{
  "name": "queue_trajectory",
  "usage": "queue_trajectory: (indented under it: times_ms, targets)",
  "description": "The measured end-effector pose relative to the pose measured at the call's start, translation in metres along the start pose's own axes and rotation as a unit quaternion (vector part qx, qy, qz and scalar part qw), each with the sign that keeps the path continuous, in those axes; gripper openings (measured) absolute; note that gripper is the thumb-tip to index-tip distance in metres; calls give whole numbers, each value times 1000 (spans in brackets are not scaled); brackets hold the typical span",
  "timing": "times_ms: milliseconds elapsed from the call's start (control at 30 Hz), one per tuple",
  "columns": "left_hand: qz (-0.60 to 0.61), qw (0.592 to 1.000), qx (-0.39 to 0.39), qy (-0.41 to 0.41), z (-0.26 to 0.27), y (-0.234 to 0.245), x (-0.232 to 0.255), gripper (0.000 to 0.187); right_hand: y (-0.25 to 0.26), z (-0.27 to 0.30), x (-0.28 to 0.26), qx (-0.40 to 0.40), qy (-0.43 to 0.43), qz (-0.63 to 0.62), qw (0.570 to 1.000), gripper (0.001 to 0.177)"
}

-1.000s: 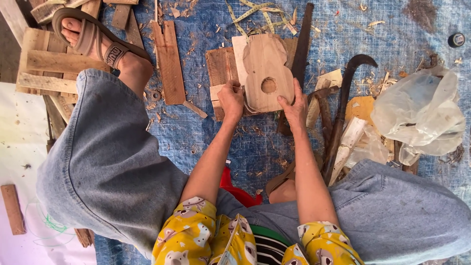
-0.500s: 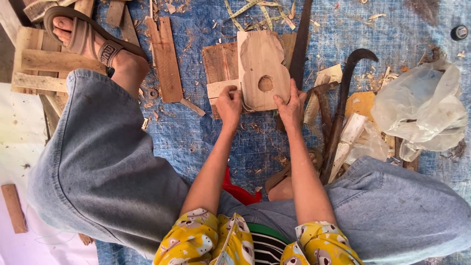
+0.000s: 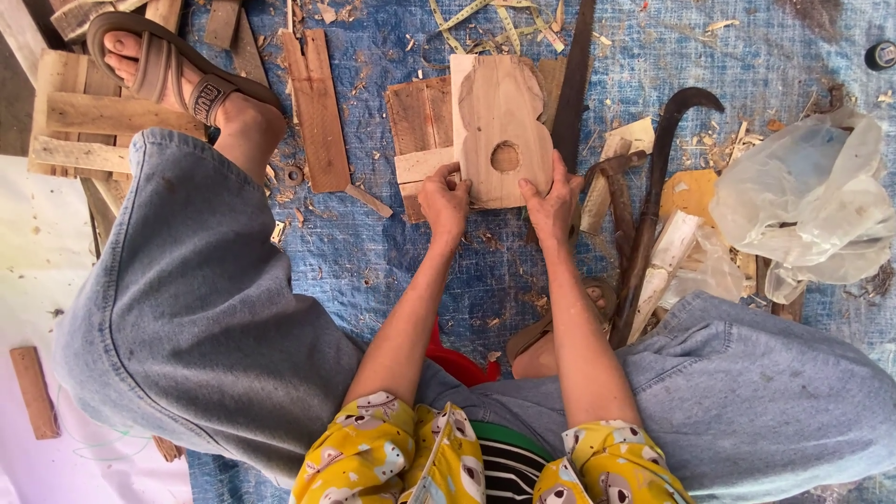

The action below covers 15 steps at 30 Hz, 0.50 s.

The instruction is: Shaping and refining a wooden instrument component using hand tools like a saw and a curved blade.

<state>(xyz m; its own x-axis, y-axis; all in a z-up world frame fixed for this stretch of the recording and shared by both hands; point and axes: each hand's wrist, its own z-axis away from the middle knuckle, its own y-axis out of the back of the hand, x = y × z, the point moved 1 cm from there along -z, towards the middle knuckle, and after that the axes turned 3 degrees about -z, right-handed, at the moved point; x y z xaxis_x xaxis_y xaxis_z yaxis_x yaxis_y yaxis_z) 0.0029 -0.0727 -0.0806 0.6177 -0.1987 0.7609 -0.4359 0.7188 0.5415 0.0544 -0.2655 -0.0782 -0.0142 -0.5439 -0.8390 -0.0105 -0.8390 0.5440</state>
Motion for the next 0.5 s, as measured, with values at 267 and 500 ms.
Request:
queue_trajectory:
  times_ms: [267,500]
  targets:
    - [-22,999,-27,42,-7,-1,-3,29,2,1,-7,-5,-28,6,1000,79]
    - [-35,997,-22,59,-17,1,-2,15,5,3,-18,7,-52,-3,999,77]
